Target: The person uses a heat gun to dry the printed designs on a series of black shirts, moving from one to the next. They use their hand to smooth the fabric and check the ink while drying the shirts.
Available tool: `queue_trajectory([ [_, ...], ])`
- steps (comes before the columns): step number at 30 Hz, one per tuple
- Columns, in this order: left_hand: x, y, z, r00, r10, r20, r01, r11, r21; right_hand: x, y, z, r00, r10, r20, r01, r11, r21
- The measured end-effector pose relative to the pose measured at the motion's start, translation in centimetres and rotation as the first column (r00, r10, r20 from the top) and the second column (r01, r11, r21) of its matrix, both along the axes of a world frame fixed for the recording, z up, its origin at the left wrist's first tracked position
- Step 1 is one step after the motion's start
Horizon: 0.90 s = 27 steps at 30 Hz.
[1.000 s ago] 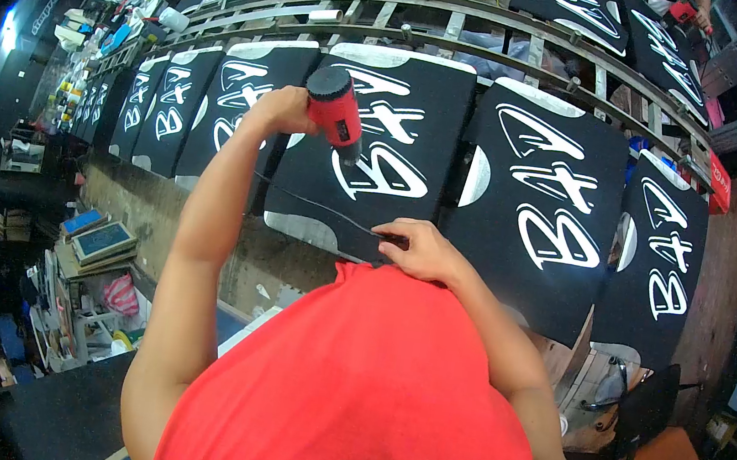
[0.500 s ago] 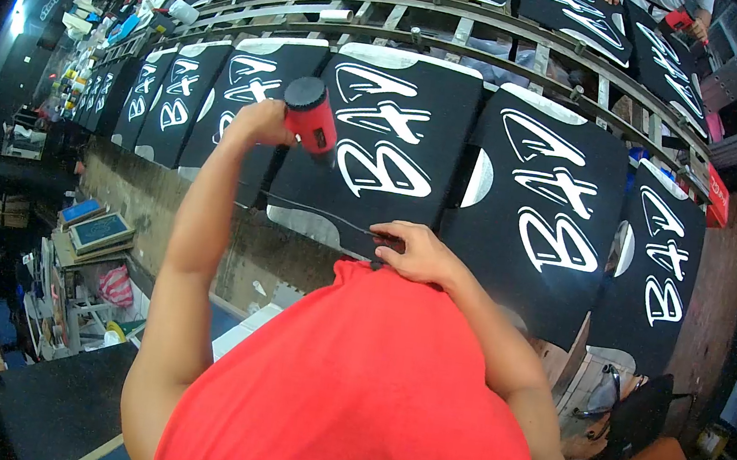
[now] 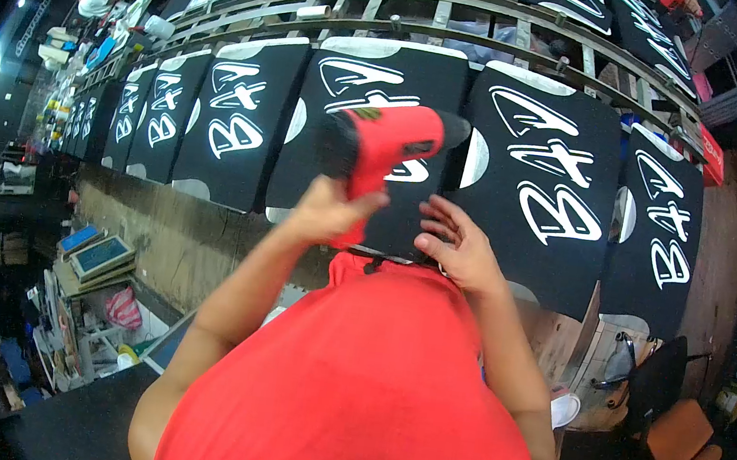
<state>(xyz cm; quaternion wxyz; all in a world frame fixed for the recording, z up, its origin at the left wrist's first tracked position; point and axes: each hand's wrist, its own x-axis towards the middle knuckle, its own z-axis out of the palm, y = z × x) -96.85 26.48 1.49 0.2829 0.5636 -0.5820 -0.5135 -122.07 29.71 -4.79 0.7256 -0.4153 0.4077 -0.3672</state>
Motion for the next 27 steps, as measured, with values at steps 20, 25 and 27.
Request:
queue_trajectory([
  [20,-7.4,3.2,-9.8,0.360,-0.875,-0.322,0.895,0.422,-0.145,-3.4,6.7,11.7,0.616,-0.785,0.069,0.788,0.614,-0.050],
  [25,-8.9,1.5,-14.6,0.474,-0.869,-0.145,0.879,0.476,0.016,-15.2,6.9,18.0,0.552,-0.830,-0.081,0.741,0.533,-0.409],
  [27,-8.5,1.0,-17.0,0.537,-0.838,-0.097,0.843,0.530,0.092,-20.7,7.2,19.4,0.461,-0.859,-0.223,0.694,0.506,-0.513],
])
